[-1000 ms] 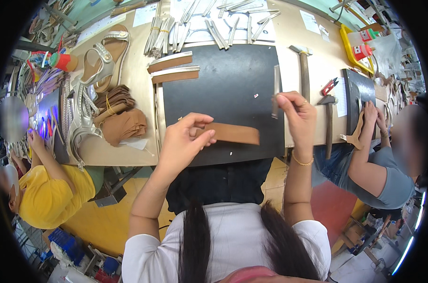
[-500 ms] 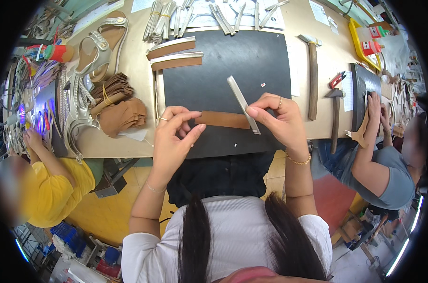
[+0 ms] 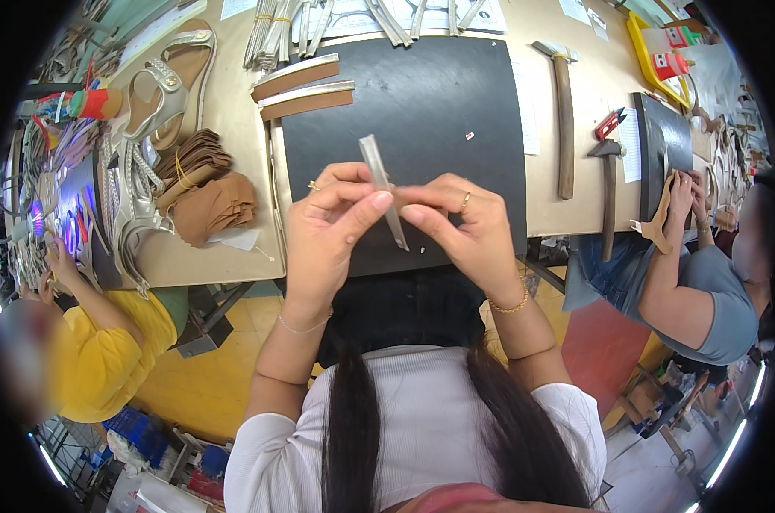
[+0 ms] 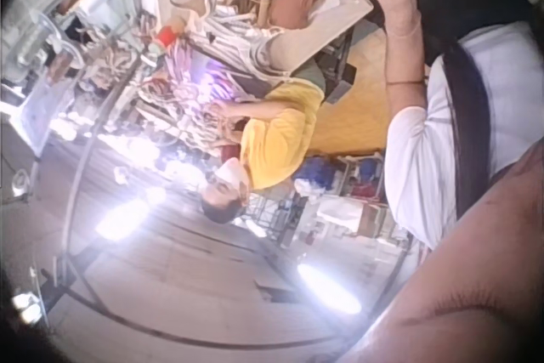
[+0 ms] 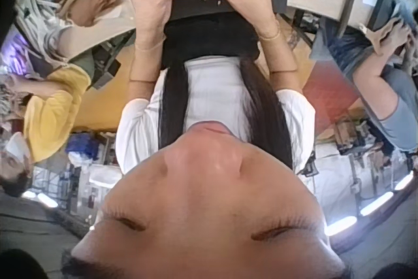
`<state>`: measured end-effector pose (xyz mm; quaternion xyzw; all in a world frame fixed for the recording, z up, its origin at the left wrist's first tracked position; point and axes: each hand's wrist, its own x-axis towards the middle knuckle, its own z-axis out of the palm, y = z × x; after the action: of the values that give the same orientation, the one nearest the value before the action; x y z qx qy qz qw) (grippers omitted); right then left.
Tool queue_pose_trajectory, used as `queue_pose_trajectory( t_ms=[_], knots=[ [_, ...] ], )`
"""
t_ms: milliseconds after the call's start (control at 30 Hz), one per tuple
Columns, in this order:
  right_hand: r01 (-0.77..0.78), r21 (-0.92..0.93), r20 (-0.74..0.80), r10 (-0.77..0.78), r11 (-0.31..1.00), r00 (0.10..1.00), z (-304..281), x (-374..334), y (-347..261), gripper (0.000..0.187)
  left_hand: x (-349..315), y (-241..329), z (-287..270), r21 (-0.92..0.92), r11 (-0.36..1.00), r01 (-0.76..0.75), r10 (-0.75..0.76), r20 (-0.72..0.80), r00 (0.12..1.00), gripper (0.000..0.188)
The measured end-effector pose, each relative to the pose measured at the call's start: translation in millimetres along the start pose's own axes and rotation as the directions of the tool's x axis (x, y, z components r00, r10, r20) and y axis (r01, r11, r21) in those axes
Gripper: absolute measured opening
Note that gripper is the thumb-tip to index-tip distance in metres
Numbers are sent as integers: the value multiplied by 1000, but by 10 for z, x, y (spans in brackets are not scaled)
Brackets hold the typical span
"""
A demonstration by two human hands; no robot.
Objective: The person repeatedly picks up small brown leather pieces and white strips, aligns them on a black mat, applies glue from a red-capped bottle to the strips, and presses them together. The person stacks finished pieces and continues the same process with new pairs.
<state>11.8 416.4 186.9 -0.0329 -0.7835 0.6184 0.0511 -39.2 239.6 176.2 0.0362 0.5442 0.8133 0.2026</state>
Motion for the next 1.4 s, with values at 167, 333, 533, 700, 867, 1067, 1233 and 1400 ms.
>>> queue_pose_trajectory(
  t_ms=[167, 333, 533, 700, 867, 1067, 1233, 1400],
  knots=[
    [-78, -396, -143, 23, 915, 989, -214, -146, 241, 27, 92, 142, -328, 213, 974, 78, -81, 5, 997, 11],
    [-19, -637, -121, -75, 770, 990, -186, -338, 443, 30, 117, 561, -796, 389, 920, 44, -25, -55, 998, 15],
    [0, -682, -72, -67, 732, 995, -104, -234, 498, 27, -118, 744, -870, 440, 898, 12, 40, -109, 993, 12],
    [28, -688, 18, -21, 725, 1000, -121, -121, 462, 19, -181, 654, -832, 492, 870, 38, 5, -85, 996, 15],
    [138, -708, 156, -37, 692, 987, -157, 53, 417, 16, -188, 550, -733, 309, 926, 216, -198, -90, 976, 11],
    [232, -699, 237, -87, 676, 968, -128, 277, 379, 17, -111, 380, -538, 672, 729, 127, -255, 94, 962, 21],
    [74, -682, 23, -80, 727, 997, -311, 199, 403, 19, 112, 231, -418, 874, 480, -77, -197, 193, 961, 20],
    [-93, -595, -166, -8, 799, 986, -428, -75, 494, 14, 378, 127, -245, 922, 314, -225, -264, 313, 913, 17]
  ],
)
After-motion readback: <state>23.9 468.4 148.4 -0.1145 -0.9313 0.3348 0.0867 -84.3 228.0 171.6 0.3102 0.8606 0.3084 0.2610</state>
